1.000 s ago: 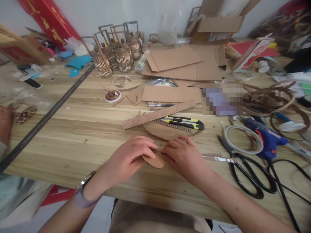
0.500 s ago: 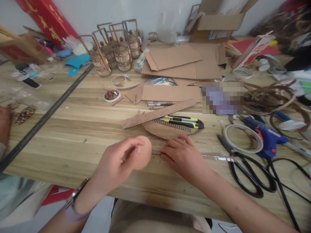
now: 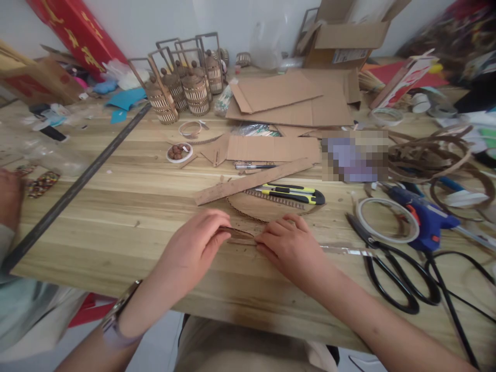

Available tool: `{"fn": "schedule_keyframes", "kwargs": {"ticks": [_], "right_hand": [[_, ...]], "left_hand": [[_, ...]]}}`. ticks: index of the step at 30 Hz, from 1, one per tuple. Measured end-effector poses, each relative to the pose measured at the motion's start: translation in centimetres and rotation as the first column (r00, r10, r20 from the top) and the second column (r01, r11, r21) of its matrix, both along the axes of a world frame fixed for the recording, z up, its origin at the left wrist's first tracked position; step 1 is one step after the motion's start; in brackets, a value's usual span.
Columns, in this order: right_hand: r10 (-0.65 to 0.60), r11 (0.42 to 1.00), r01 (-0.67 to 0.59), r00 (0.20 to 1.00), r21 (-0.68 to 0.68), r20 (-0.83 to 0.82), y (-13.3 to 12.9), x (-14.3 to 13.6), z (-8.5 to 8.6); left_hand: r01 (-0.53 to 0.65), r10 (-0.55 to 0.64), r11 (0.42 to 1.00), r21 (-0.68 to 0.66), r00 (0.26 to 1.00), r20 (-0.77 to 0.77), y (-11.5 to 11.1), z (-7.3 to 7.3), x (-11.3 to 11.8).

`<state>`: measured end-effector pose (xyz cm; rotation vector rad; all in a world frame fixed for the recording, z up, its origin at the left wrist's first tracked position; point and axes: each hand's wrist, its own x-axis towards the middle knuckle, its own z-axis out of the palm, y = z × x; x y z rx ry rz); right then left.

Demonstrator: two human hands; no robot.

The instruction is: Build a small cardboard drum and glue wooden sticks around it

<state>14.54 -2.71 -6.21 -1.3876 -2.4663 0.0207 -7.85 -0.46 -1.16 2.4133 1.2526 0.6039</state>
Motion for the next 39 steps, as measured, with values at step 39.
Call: {"fn": "schedule_keyframes", "kwargs": {"ticks": [39], "right_hand": [[0.001, 1.000, -0.001, 1.000, 0.006, 0.015, 0.0, 0.1, -0.1]], "left_hand": [[0.042, -0.056, 0.989, -0.138, 0.994, -0.094, 0.2, -1.3, 1.2]]}}
